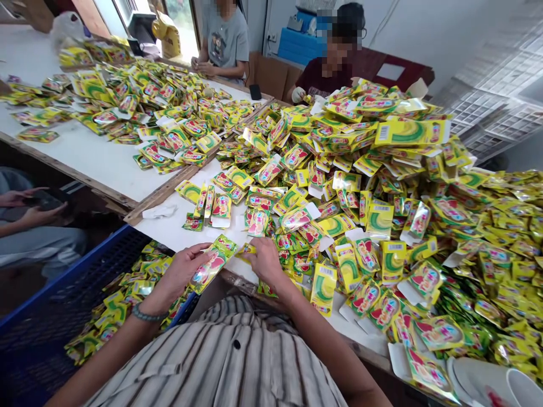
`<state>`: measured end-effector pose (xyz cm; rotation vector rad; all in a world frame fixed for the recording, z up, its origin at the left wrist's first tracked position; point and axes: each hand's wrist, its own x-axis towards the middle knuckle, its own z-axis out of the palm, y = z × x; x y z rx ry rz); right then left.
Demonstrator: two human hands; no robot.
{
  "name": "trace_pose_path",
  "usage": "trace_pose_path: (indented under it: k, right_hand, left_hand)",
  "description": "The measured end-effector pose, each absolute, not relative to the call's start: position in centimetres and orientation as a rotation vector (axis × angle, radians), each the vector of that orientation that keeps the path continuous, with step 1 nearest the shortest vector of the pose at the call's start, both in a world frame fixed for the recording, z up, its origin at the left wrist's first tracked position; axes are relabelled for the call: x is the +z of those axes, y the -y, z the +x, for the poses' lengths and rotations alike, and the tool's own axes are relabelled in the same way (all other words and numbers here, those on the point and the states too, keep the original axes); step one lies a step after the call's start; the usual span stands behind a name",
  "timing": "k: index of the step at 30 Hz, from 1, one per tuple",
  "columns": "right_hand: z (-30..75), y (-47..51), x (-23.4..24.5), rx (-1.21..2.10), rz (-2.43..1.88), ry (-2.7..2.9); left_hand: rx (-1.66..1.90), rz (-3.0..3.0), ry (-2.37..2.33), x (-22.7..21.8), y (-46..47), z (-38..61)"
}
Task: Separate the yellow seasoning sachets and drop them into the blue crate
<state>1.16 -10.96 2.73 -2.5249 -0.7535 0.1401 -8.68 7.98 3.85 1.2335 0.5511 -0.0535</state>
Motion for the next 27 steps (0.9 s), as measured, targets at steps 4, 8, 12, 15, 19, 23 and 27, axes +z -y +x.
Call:
trace_pose_path:
  k: [4,8,12,15,19,23,27]
  right_hand:
    - [2.2,11.8,4.0,0.140,-2.097,0.540]
    - [2.4,11.6,5.3,0.271,-1.896,0.475]
    - [1.9,11.1,5.8,0.362,-1.855,0.438]
    - [1.4,11.0,5.8,0.446,-1.787,0.404]
    - [1.1,10.8,5.7,0.416,-1.858,0.509]
    - [1.1,10.4,6.4,0.294,-2.010,0.565]
    - [0.1,10.7,8.1,0.187,-2.066,0.596]
  left_hand:
    - [-0.053,1.327,-0.540,3.4,-7.8,-8.4]
    - [-0.042,1.434,-0.528,3.4,-7.4,-8.0]
    - [-0.025,1.509,-0.519,3.5,-7.3,-7.7]
    - [-0.013,1.572,-0.522,3.5,-7.2,-7.7]
    - [-0.040,1.548,-0.451,3.3,-6.9,-7.6]
    - [-0.053,1.545,-0.391,3.3,-6.8,-7.3]
    - [0.035,1.679,-0.429,3.7,-6.7,-8.2]
